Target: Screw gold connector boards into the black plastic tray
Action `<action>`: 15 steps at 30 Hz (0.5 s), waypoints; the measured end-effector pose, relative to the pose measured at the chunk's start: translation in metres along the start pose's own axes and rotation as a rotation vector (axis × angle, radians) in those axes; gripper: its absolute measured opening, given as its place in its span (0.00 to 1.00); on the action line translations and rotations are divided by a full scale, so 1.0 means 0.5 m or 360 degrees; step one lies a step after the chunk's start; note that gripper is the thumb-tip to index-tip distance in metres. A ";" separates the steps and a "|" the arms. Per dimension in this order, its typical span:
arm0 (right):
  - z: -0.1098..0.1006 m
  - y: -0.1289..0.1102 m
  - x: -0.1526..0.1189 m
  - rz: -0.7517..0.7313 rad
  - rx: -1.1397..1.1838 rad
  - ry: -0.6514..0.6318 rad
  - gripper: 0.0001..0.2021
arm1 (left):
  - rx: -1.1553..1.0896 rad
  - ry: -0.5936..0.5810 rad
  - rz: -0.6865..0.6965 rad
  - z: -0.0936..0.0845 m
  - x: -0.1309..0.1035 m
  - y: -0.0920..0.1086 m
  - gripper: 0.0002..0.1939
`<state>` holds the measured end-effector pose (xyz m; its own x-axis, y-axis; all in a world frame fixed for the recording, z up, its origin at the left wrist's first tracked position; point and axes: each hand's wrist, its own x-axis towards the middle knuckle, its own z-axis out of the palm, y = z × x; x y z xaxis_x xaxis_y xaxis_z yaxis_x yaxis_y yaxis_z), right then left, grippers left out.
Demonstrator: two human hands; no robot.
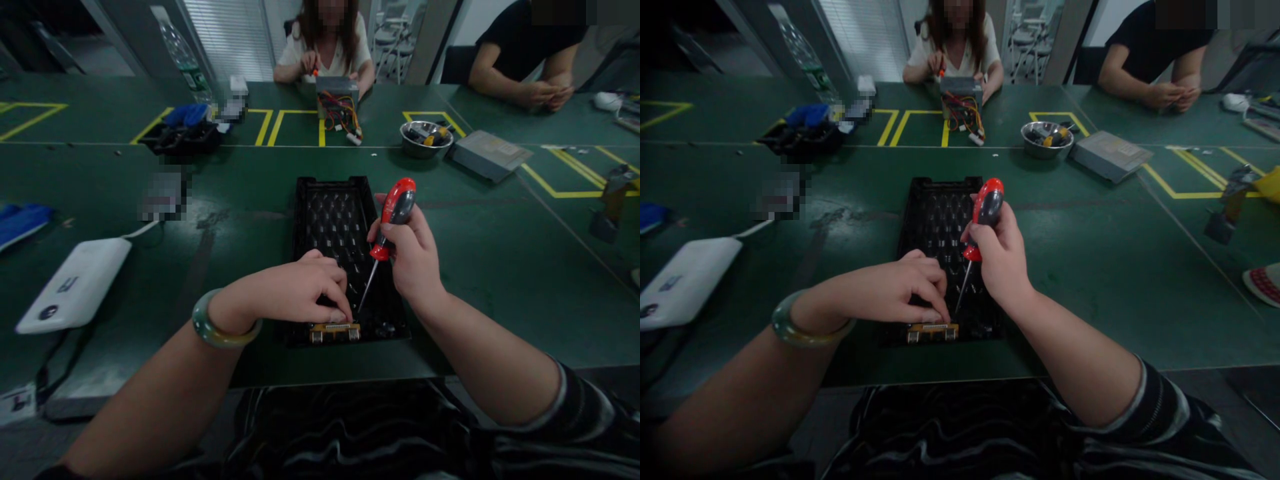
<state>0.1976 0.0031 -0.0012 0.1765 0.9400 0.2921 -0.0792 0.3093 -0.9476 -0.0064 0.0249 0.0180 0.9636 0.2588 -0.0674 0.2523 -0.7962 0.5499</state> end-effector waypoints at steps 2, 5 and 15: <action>-0.001 -0.002 -0.007 -0.0082 0.0059 -0.0082 0.18 | 0.0005 -0.0005 -0.0002 -0.001 0.000 0.001 0.08; 0.000 -0.005 -0.017 -0.0271 0.0107 -0.0190 0.19 | 0.0023 -0.0004 -0.0006 -0.002 0.000 0.001 0.08; -0.003 -0.027 -0.048 -0.0580 0.0011 -0.0283 0.24 | 0.0022 -0.0009 -0.0009 -0.001 0.003 -0.003 0.09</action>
<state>0.1961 -0.0237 0.0043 0.0221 0.7787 0.6270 -0.0496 0.6273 -0.7772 -0.0054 0.0265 0.0175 0.9626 0.2602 -0.0753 0.2589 -0.8022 0.5380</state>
